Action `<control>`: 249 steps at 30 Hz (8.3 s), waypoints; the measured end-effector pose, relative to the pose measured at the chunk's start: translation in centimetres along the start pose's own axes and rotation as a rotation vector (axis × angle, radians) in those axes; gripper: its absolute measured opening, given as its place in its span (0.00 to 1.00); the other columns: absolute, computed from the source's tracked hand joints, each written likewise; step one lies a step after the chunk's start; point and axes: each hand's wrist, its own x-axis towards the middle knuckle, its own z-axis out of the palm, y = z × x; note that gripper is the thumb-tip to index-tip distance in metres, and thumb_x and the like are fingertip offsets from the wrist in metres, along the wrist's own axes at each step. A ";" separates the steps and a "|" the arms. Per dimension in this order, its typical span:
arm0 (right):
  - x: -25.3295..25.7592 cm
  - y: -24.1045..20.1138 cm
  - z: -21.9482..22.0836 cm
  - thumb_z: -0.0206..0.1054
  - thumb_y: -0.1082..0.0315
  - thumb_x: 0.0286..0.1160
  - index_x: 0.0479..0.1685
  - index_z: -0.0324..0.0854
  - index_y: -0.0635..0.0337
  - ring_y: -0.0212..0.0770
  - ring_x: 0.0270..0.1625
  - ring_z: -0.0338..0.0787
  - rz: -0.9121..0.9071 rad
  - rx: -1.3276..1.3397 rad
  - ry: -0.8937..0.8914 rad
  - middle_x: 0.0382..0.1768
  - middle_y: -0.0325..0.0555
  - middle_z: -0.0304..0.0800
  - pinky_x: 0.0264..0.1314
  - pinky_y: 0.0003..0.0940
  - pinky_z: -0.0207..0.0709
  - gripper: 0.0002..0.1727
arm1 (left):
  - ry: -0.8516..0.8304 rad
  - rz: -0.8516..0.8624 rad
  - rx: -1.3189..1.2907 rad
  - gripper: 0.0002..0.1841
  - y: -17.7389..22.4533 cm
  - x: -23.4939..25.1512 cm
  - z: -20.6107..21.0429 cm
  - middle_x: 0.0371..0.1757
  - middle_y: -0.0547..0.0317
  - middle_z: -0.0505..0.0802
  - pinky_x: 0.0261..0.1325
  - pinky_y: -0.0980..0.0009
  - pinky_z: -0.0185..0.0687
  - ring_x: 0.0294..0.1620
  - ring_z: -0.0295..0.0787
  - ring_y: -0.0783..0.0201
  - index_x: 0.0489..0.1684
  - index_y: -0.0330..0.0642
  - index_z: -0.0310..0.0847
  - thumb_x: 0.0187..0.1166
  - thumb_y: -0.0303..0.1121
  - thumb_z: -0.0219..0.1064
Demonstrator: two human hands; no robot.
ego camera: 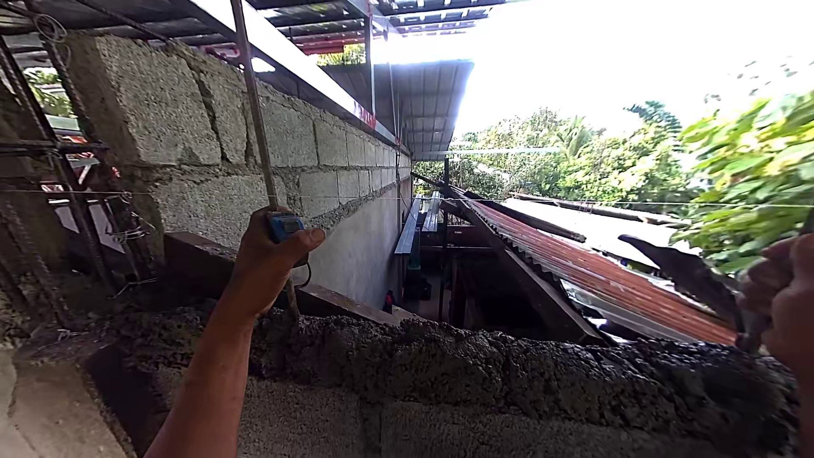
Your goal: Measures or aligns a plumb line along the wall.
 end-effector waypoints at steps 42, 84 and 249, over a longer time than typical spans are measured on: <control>-0.2 -0.7 0.4 0.44 0.39 0.92 0.40 0.75 0.37 0.22 0.12 0.62 0.017 0.000 0.002 0.15 0.21 0.61 0.15 0.21 0.63 0.21 | 0.005 0.015 0.005 0.39 -0.1 0.0 0.0 0.46 0.65 0.87 0.42 0.72 0.88 0.38 0.87 0.70 0.72 0.52 0.66 0.60 0.49 0.82; -0.4 -0.8 0.4 0.44 0.41 0.93 0.39 0.75 0.38 0.23 0.12 0.61 0.006 0.011 -0.006 0.15 0.22 0.61 0.15 0.22 0.63 0.21 | 0.005 0.012 0.016 0.40 -0.1 0.0 -0.1 0.46 0.65 0.87 0.42 0.71 0.88 0.38 0.88 0.70 0.71 0.52 0.67 0.58 0.52 0.83; 0.2 0.6 -0.4 0.44 0.39 0.93 0.44 0.77 0.37 0.23 0.14 0.65 -0.003 -0.032 0.006 0.18 0.22 0.64 0.17 0.22 0.66 0.21 | -0.005 0.003 0.008 0.39 -0.3 0.0 -0.3 0.48 0.65 0.86 0.42 0.71 0.88 0.39 0.87 0.70 0.72 0.55 0.67 0.60 0.50 0.82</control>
